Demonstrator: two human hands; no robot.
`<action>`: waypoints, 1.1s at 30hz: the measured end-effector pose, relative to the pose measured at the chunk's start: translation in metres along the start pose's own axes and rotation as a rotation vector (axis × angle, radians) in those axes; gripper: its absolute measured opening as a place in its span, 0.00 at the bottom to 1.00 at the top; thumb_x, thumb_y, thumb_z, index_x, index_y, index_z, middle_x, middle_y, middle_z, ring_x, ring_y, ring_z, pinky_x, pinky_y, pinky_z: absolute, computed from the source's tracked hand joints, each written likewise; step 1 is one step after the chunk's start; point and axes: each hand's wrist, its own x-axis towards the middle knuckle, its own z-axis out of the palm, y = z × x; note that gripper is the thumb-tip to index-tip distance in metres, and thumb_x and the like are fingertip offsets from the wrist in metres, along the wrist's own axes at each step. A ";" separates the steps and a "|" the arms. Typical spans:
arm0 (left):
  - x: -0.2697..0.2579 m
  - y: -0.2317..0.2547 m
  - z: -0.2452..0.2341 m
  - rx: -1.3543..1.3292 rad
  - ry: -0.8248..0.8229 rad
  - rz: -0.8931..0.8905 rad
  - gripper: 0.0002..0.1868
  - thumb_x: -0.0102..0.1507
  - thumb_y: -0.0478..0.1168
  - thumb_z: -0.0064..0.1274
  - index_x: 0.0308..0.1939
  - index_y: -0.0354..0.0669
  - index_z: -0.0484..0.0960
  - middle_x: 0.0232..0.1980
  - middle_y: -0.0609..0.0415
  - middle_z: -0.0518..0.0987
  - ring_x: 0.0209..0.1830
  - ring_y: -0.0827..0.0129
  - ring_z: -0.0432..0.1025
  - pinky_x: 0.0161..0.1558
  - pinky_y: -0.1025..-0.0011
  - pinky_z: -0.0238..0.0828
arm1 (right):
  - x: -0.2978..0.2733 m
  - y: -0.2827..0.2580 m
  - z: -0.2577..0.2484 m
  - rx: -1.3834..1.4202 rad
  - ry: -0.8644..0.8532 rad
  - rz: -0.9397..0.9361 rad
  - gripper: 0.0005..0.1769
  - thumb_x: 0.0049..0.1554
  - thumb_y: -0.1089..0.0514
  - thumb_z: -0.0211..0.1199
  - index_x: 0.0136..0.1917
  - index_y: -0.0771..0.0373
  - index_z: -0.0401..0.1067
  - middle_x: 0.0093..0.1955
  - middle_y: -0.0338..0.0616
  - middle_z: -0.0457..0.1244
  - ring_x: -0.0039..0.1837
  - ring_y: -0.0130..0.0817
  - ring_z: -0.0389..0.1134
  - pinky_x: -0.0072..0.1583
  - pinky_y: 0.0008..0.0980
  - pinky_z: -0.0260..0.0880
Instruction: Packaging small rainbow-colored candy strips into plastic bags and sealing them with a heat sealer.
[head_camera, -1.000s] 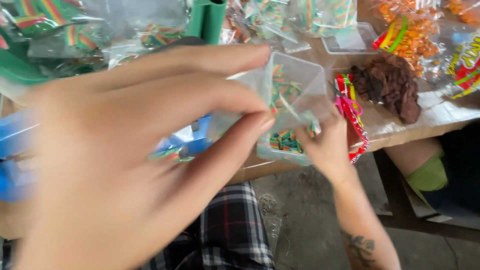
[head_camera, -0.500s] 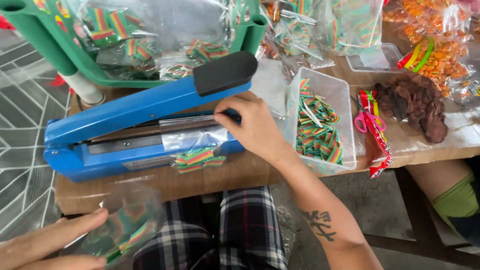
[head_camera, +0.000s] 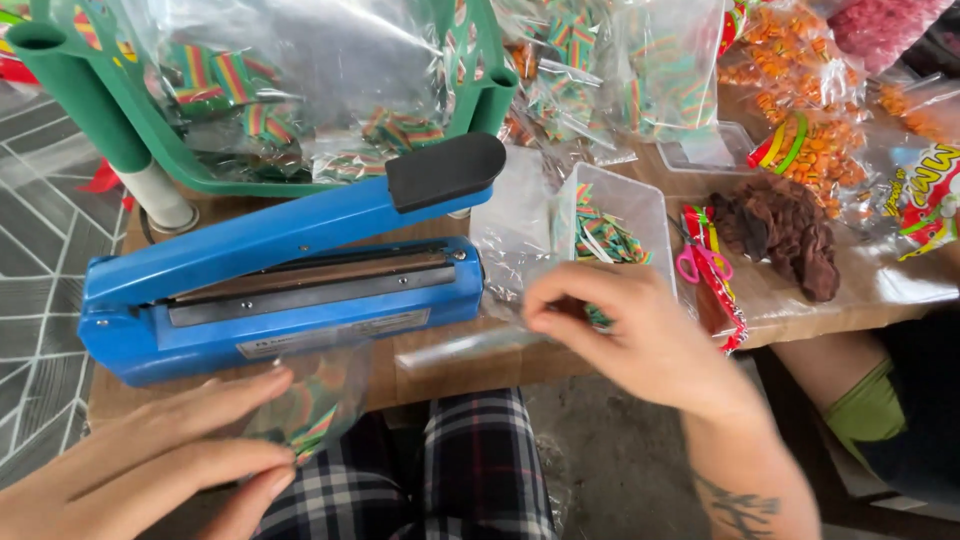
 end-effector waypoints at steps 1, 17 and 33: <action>0.009 0.005 0.002 -0.055 0.112 0.046 0.05 0.50 0.40 0.66 0.30 0.55 0.89 0.54 0.59 0.86 0.47 0.76 0.82 0.55 0.74 0.76 | -0.002 0.008 -0.012 -0.006 -0.123 0.082 0.03 0.61 0.59 0.63 0.44 0.56 0.74 0.38 0.32 0.69 0.39 0.24 0.67 0.44 0.25 0.66; 0.100 0.053 -0.003 -0.443 0.360 0.216 0.08 0.58 0.28 0.63 0.30 0.42 0.79 0.39 0.54 0.86 0.38 0.72 0.83 0.44 0.77 0.77 | 0.004 -0.004 0.036 0.190 0.314 -0.061 0.39 0.67 0.31 0.40 0.68 0.66 0.68 0.62 0.49 0.68 0.65 0.40 0.70 0.68 0.39 0.66; 0.076 0.048 0.068 -0.983 0.499 0.009 0.30 0.71 0.58 0.40 0.50 0.31 0.79 0.54 0.43 0.82 0.50 0.59 0.80 0.50 0.67 0.82 | 0.035 -0.061 0.088 0.538 1.058 -0.032 0.23 0.69 0.46 0.47 0.41 0.66 0.64 0.34 0.51 0.65 0.31 0.40 0.68 0.34 0.32 0.72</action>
